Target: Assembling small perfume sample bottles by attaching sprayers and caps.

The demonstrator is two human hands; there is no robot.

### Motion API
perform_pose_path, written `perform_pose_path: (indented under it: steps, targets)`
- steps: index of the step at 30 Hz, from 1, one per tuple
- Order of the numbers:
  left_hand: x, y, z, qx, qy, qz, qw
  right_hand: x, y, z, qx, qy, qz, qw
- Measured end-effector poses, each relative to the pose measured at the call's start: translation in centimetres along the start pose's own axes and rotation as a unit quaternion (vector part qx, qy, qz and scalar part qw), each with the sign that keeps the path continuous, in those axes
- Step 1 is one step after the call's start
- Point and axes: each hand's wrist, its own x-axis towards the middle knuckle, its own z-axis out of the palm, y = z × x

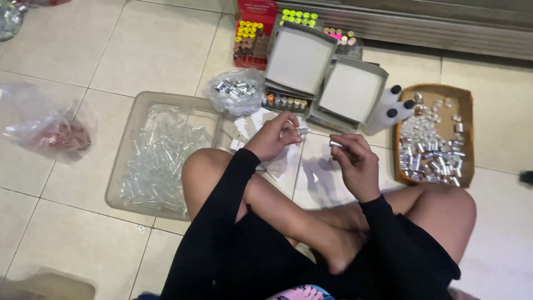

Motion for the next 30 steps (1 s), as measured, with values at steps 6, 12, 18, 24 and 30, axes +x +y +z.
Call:
perform_pose_path:
  steps: [6, 12, 18, 24, 30]
  targets:
    - [-1.1, 1.1, 4.5, -0.081, -0.029, -0.039, 0.995, -2.4, -0.2, -1.6, -0.012, 0.024, -0.008, 1.0]
    - [-1.9, 0.3, 6.2, -0.114, 0.006, -0.057, 0.992, -2.8, 1.7, -1.5, 0.007, 0.022, -0.013, 1.0]
    - [-2.0, 0.7, 6.4, -0.11, 0.026, -0.043, 0.993, -2.7, 1.6, -1.1, -0.001, 0.02, -0.028, 0.999]
    - [-2.0, 1.7, 6.7, -0.104, 0.029, -0.041, 0.993, -2.6, 0.9, -0.7, -0.013, 0.013, -0.028, 0.999]
    - [-2.0, 2.3, 6.6, -0.138, 0.033, -0.053, 0.988, -3.0, 3.1, -0.5, -0.027, -0.017, 0.018, 0.999]
